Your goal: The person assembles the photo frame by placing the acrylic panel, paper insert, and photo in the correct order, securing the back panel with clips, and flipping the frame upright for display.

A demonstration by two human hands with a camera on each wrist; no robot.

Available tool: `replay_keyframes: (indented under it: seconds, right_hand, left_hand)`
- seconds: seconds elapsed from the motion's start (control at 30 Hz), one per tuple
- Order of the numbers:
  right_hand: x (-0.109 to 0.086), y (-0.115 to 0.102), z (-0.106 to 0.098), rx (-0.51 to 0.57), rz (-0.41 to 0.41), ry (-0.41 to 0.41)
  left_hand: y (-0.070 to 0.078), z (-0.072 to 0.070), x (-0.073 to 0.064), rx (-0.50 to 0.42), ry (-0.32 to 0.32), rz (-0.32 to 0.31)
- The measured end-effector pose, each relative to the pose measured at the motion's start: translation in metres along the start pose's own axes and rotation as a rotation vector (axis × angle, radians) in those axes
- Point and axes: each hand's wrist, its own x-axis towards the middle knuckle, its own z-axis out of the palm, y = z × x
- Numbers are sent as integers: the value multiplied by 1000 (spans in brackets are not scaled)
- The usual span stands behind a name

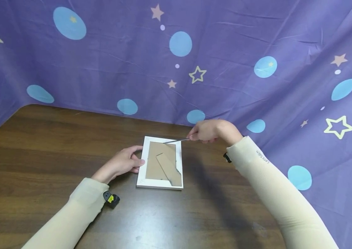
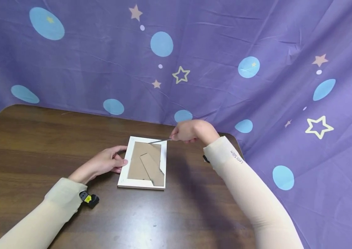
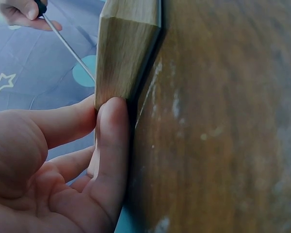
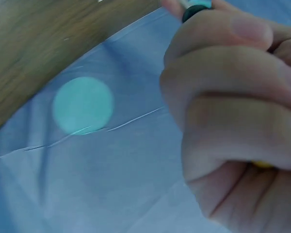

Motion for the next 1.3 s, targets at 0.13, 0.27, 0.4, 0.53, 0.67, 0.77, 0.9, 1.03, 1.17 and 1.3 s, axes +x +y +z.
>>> replay_keyframes:
  seconds: [0.13, 0.27, 0.4, 0.53, 0.67, 0.77, 0.9, 1.03, 1.17, 1.3]
  right_hand:
    - [-5, -27, 10, -234, -78, 107]
    - [-8, -40, 18, -301, -85, 172]
    - [-8, -31, 18, -149, -34, 152]
    - [-6, -9, 19, 139, 16, 58]
    - [-3, 4, 25, 332, 59, -41]
    - [-3, 3, 31, 324, 67, -60]
    - [-4, -6, 42, 174, 39, -24]
    - [-5, -15, 58, 11, 45, 68]
    - [-5, -19, 75, -17, 76, 135]
    - [-4, -22, 88, -49, 78, 187]
  left_hand:
    - [0, -2, -1, -1, -4, 3]
    - [0, -3, -2, -11, -24, 6]
    - [0, -3, -3, -20, -30, 8]
    - [0, -4, -3, -15, -25, 4]
    - [-1, -4, -3, -15, -25, 9]
    - [-1, -3, -3, -21, -24, 10]
    - [-2, -3, -2, -18, -26, 10]
    - [-1, -3, -3, -20, -26, 13]
    - [0, -4, -4, -18, -33, 18]
    - [1, -4, -5, -15, -33, 15]
